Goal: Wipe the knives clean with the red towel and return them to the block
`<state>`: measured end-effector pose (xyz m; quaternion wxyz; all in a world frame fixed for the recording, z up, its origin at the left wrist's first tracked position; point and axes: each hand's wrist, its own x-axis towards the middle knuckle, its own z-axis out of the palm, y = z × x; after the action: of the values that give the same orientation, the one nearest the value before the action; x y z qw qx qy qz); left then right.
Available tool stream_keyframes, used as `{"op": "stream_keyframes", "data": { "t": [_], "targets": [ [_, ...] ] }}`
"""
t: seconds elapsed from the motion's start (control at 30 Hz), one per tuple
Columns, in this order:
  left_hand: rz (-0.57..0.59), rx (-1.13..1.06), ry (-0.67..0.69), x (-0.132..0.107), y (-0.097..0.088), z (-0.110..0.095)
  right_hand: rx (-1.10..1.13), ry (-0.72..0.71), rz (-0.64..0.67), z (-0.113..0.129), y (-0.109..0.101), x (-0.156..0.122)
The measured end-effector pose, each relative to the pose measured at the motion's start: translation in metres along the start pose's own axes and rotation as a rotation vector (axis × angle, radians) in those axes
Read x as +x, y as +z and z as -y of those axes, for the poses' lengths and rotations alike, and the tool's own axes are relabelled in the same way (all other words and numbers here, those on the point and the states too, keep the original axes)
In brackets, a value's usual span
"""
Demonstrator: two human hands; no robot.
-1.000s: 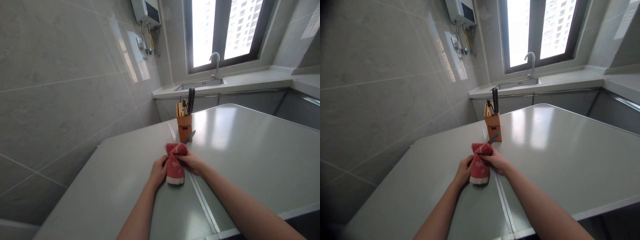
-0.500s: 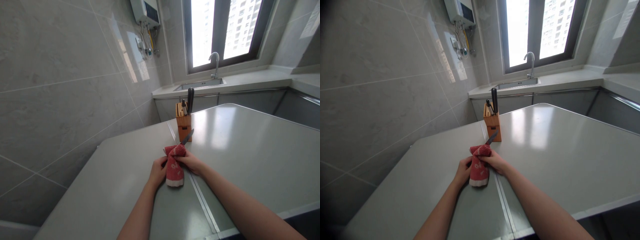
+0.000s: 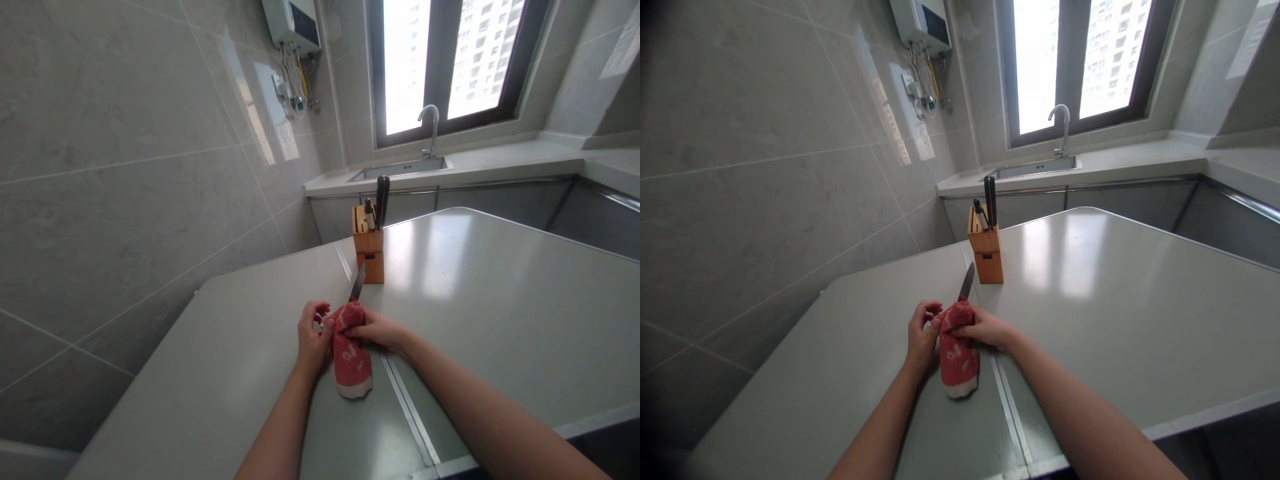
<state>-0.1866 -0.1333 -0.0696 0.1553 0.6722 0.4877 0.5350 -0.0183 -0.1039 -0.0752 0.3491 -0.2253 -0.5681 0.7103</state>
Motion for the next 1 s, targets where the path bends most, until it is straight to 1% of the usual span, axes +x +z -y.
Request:
{"op": "stream_keyframes", "data": {
  "t": [0.1,0.17,0.33,0.53,0.7,0.8,0.9,1.0],
  "targets": [
    [0.043,-0.041,0.066,0.001,0.000,-0.004,-0.018,0.030,0.057,0.002,0.002,-0.002],
    [0.081,-0.076,0.060,0.001,0.000,-0.008,-0.028,0.033,0.074,0.003,0.002,-0.003],
    [0.183,-0.190,-0.037,0.000,-0.001,-0.016,-0.047,0.022,0.092,0.002,0.001,-0.003],
    [0.241,-0.345,-0.182,0.003,-0.001,-0.013,-0.068,0.035,0.112,-0.002,-0.002,-0.001],
    [0.230,-0.479,-0.261,0.005,0.001,-0.010,-0.107,0.036,0.142,-0.007,-0.007,0.002],
    [0.199,-0.545,-0.301,0.005,0.001,-0.010,-0.139,0.051,0.184,-0.007,-0.008,0.003],
    [0.146,-0.560,-0.355,0.005,-0.001,-0.010,-0.207,0.057,0.235,-0.006,-0.008,0.003],
    [0.130,-0.531,-0.388,0.007,-0.002,-0.011,-0.287,0.068,0.247,-0.002,-0.007,0.002]
  ]
}}
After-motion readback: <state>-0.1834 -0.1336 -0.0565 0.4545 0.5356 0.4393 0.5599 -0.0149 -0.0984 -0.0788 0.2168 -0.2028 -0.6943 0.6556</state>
